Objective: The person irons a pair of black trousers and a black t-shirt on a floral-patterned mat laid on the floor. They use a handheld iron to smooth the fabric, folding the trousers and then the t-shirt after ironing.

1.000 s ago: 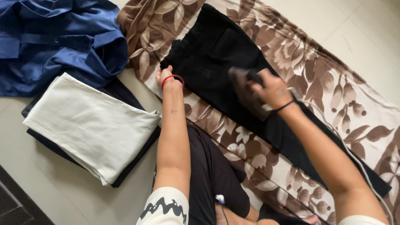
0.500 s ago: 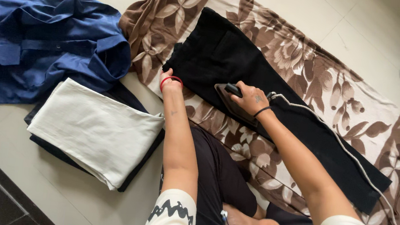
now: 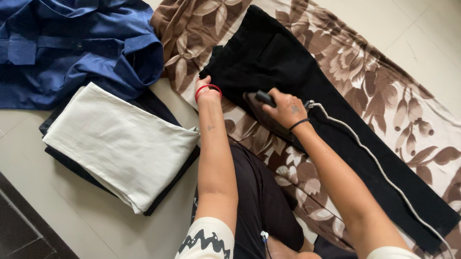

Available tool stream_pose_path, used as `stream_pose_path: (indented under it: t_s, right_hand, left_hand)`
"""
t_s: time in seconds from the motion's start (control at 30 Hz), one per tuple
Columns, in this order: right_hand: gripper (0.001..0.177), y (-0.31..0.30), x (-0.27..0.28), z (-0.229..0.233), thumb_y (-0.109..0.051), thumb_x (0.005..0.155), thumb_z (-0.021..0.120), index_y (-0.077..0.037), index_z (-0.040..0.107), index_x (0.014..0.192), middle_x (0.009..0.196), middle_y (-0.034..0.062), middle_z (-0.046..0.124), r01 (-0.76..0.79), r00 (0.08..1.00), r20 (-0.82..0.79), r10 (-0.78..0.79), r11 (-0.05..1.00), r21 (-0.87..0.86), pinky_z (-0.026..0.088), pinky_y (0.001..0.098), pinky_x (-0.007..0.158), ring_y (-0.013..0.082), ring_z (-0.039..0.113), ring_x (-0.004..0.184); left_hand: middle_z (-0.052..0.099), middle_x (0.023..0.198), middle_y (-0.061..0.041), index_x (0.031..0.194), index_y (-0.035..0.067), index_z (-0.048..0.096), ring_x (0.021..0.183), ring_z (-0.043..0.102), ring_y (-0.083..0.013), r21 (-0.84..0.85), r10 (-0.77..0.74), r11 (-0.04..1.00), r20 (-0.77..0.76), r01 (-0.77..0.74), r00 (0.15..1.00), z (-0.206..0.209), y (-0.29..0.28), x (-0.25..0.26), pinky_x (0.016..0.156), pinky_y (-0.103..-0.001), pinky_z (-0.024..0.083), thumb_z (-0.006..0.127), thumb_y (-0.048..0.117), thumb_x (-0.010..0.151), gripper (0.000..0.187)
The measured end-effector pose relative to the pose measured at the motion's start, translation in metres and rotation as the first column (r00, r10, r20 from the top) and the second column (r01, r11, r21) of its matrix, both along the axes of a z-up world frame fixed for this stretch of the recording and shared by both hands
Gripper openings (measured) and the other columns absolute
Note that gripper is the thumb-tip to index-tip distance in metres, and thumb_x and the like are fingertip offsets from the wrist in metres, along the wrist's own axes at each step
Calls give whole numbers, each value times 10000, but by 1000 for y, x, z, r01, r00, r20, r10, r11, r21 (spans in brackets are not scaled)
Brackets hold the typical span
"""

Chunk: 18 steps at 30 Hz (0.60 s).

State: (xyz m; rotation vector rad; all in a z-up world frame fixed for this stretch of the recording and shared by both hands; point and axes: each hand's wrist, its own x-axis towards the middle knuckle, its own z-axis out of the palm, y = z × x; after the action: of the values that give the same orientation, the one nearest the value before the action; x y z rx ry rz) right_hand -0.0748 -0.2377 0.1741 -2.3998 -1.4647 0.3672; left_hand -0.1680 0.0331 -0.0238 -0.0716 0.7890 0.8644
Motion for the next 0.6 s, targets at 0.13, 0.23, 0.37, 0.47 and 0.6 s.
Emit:
stream_pose_path:
  t_s: [0.13, 0.23, 0.37, 0.47, 0.6]
  right_hand:
    - [372, 7, -4, 2, -374, 887, 749, -105, 639, 1119, 983, 165, 739, -58, 998, -21, 58, 998, 14, 558, 495, 781, 379, 709, 910]
    - [373, 11, -9, 3, -375, 879, 744, -103, 637, 1111, 994, 159, 742, -84, 996, 12, 84, 996, 25, 550, 506, 770, 381, 706, 919]
    - [373, 22, -14, 4, -386, 895, 737, -103, 633, 1115, 979, 160, 743, -28, 999, -35, 27, 999, -20, 544, 506, 786, 381, 704, 914]
    - [379, 27, -17, 6, -384, 880, 742, -104, 635, 1112, 989, 156, 742, -62, 998, -10, 62, 998, -17, 546, 503, 775, 379, 705, 901]
    - [364, 34, -20, 2, -382, 893, 741, -117, 635, 1119, 953, 151, 745, -52, 998, -44, 51, 998, -28, 553, 490, 773, 361, 712, 884]
  left_hand:
    - [686, 1150, -138, 1178, 124, 652, 1026, 668, -328, 28, 6, 1000, -57, -4, 998, -1, 1, -3, 952, -514, 579, 532, -69, 964, 312]
    - [693, 1143, -137, 1187, 124, 653, 1015, 677, -323, 26, -10, 1000, -50, 11, 999, -1, 1, -2, 931, -514, 587, 539, -46, 945, 317]
    - [682, 1159, -128, 1220, 146, 645, 1024, 669, -317, 4, 17, 1000, -77, -17, 997, 0, 1, -1, 952, -506, 582, 586, -64, 927, 366]
    - [685, 1183, -122, 1225, 172, 648, 1047, 668, -319, -43, -8, 999, -43, 6, 999, 0, 2, -4, 965, -510, 569, 584, -67, 900, 408]
    - [657, 1213, -98, 1260, 243, 637, 1086, 631, -305, -121, -4, 993, -111, -10, 994, -3, 3, -5, 998, -500, 542, 598, -89, 891, 498]
